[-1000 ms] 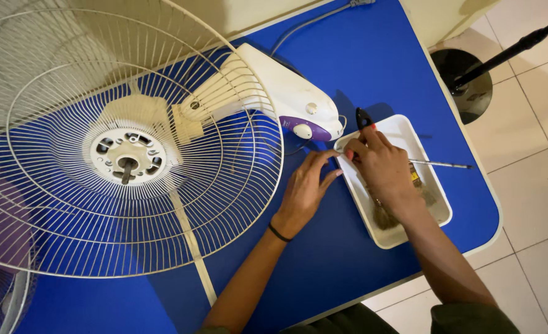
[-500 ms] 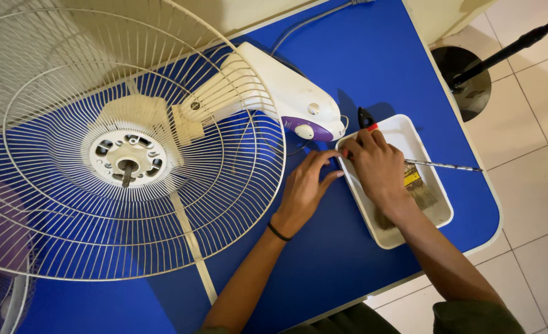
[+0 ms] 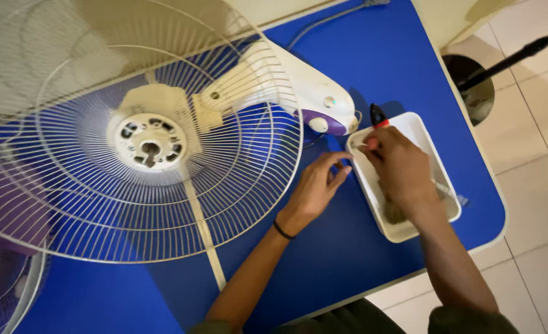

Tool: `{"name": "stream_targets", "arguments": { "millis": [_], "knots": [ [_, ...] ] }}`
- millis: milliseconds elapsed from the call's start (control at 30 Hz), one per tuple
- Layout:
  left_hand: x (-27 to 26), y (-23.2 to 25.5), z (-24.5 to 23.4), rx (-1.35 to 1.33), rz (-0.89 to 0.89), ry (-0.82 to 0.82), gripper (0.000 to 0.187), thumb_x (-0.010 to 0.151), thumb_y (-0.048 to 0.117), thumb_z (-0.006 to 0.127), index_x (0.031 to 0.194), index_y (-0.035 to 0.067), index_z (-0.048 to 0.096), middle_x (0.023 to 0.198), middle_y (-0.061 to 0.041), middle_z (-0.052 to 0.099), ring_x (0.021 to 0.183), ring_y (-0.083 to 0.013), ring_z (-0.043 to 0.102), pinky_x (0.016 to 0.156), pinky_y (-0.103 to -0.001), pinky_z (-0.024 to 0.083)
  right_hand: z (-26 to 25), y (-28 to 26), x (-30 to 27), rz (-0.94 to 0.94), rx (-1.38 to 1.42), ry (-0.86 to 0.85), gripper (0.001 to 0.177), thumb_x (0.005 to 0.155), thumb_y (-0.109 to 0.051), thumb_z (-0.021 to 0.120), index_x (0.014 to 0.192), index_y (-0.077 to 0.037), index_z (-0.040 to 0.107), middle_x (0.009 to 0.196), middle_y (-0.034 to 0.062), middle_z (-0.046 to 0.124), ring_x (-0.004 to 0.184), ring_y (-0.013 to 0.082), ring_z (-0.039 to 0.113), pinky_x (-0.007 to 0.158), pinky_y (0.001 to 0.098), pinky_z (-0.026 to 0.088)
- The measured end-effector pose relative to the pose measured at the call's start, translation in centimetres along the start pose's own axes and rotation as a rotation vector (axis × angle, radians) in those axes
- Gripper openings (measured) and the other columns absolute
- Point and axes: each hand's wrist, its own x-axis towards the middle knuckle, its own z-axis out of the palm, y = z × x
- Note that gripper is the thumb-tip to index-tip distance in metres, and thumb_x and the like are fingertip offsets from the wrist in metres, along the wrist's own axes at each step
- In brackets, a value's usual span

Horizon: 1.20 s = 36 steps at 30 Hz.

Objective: The person uses a screwdriver to tighten screws on the central hub of a white table fan. They then move to the fan's neck and tighten additional screws there.

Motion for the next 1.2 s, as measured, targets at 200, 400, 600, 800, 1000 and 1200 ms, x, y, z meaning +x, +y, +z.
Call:
{"name": "stream_targets", "arguments": {
  "millis": [200,400,600,800,1000,1200],
  "knots": [
    [-1.9,0.9,-1.2,-0.115,0.202,-0.203,0.035,0.098,0.021,0.068,0.13,0.009,0.063,0.112,-0.009,0.071,0.073,-0.0179,0.065,0.069,-0.032,0.056,-5.0,-4.0,-1.2,0.2,0.627,-0.168,0.019,0.097,-0.019,0.07,0.101,-0.005,0.059,0.078,0.0069,0.057,0.061,0.0144,0.053,0.053,0.0307,0.045],
    [-5.4,2.1,-5.1,-0.191,0.259,-0.531,0.03,0.109,0.027,0.055,0.132,0.009,0.063,0.105,-0.006,0.073,0.101,-0.0182,0.071,0.09,-0.034,0.056,-3.0,-6.7,-1.9,0.006,1.482,-0.016,0.019,0.117,-0.013,0.058,0.105,-0.005,0.047,0.086,0.0073,0.049,0.073,0.0145,0.049,0.061,0.0275,0.042],
    [-8.8,1.7,-11.4,-0.22,0.145,-0.509,0.032,0.109,0.027,0.053,0.134,0.009,0.063,0.094,-0.008,0.071,0.086,-0.0166,0.072,0.08,-0.031,0.059,-2.5,-7.7,-2.7,-0.098,1.447,-0.084,0.02,0.116,-0.022,0.057,0.121,-0.003,0.053,0.11,0.0097,0.053,0.104,0.0185,0.054,0.099,0.0357,0.049],
    [-11.8,-0.7,-17.2,-0.823,0.16,-0.338,0.037,0.109,0.028,0.057,0.141,0.01,0.053,0.118,-0.015,0.074,0.085,-0.0193,0.071,0.076,-0.031,0.061,-1.4,-9.7,-3.9,-0.18,1.328,-0.08,0.031,0.117,-0.033,0.055,0.129,-0.005,0.052,0.117,0.0144,0.057,0.095,0.0207,0.058,0.088,0.0351,0.052],
    [-12.4,-3.7,-16.9,-1.242,0.05,0.061,0.033,0.107,0.024,0.05,0.131,0.002,0.054,0.118,-0.016,0.072,0.097,-0.0227,0.071,0.081,-0.034,0.061,1.0,-13.7,-5.4,-0.245,1.266,-0.022,0.034,0.11,-0.031,0.056,0.131,-0.006,0.045,0.133,0.0219,0.06,0.102,0.0264,0.069,0.084,0.0362,0.061],
    [-11.9,-4.5,-17.1,-1.226,0.132,0.211,0.034,0.115,0.024,0.043,0.131,-0.002,0.056,0.103,-0.013,0.072,0.08,-0.0164,0.065,0.07,-0.03,0.057,3.1,-16.7,-7.9,-0.21,1.193,-0.08,0.037,0.098,-0.001,0.065,0.128,-0.005,0.044,0.134,0.0235,0.058,0.103,0.025,0.068,0.089,0.0349,0.06]
  ]
}}
